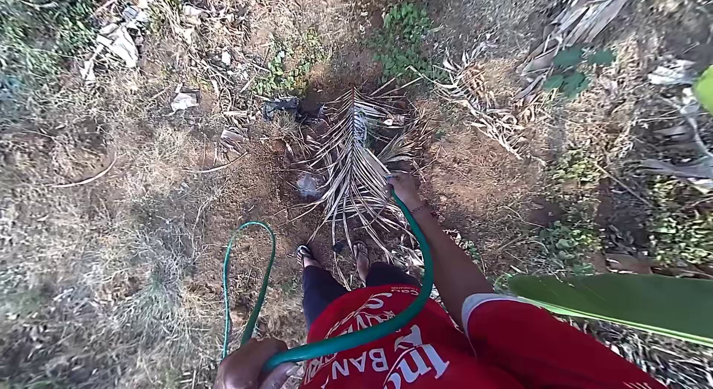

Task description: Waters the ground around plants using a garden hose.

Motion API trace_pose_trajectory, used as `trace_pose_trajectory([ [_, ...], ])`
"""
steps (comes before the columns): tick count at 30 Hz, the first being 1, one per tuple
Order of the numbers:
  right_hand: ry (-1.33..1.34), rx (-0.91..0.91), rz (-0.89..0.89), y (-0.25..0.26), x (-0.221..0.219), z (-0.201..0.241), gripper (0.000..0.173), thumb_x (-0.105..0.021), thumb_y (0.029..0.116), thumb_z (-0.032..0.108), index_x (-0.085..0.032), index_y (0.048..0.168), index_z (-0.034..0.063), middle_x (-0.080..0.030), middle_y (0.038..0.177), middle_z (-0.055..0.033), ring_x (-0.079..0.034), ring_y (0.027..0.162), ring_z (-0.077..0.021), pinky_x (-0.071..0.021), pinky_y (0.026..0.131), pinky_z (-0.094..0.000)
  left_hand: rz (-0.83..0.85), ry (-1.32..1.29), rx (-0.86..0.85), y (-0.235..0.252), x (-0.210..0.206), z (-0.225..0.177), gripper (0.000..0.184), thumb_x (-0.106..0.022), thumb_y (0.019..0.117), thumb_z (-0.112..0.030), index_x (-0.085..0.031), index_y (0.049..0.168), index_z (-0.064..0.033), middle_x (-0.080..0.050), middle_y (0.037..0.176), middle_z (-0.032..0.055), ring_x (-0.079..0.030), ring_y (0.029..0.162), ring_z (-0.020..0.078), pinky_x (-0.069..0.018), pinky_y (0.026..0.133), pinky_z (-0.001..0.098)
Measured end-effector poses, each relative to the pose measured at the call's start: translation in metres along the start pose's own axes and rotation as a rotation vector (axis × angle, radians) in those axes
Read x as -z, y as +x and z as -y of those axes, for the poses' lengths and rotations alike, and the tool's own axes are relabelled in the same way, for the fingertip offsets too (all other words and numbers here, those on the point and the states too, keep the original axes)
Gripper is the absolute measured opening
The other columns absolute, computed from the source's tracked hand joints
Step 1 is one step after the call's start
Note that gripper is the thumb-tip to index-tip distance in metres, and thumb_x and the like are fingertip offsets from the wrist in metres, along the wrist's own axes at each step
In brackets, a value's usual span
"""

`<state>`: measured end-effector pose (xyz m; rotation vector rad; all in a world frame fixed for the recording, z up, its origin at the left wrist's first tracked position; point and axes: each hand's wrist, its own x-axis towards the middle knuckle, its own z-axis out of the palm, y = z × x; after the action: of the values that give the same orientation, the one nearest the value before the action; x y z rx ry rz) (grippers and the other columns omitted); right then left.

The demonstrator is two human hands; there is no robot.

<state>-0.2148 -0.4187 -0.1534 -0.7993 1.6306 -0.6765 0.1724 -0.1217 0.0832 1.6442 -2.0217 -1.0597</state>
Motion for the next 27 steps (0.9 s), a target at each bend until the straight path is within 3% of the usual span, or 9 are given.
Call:
trace_pose_trajectory([
  [8, 0.092, -0.011, -0.143, 0.004, 0.006, 0.000, 0.033, -0.047, 0.1097, 0.021, -0.053, 0.136, 0.0024, -0.071, 0.091, -0.0144, -0.065, 0.062, -0.0178, -0.0556, 0.060, -0.0348, 0.006, -0.005, 0.005, 0.000, 0.004, 0.001, 0.048, -0.059, 0.0989, -0.057, -0.074, 0.093, -0.0115, -0.067, 0.071, 0.0043, -0.062, 0.062, 0.0149, -0.0519, 0.058, 0.0362],
  [15, 0.030, -0.022, -0.070, -0.033, 0.010, 0.019, 0.036, -0.042, 0.1117, 0.026, -0.050, 0.140, 0.0036, -0.068, 0.091, -0.0111, -0.060, 0.062, -0.0127, -0.0531, 0.060, -0.0315, 0.019, -0.020, 0.008, 0.006, 0.006, 0.000, 0.050, -0.059, 0.0989, -0.057, -0.074, 0.093, -0.0103, -0.067, 0.071, 0.0051, -0.062, 0.061, 0.0146, -0.0526, 0.057, 0.0359],
  [27, 0.062, -0.034, -0.098, -0.032, 0.007, 0.013, 0.035, -0.043, 0.1112, 0.022, -0.051, 0.138, 0.0019, -0.069, 0.090, -0.0120, -0.059, 0.061, -0.0128, -0.0509, 0.059, -0.0310, 0.016, -0.016, -0.004, 0.005, 0.009, 0.000, 0.047, -0.061, 0.0990, -0.055, -0.074, 0.093, -0.0105, -0.068, 0.073, 0.0047, -0.063, 0.064, 0.0143, -0.0534, 0.059, 0.0359],
])
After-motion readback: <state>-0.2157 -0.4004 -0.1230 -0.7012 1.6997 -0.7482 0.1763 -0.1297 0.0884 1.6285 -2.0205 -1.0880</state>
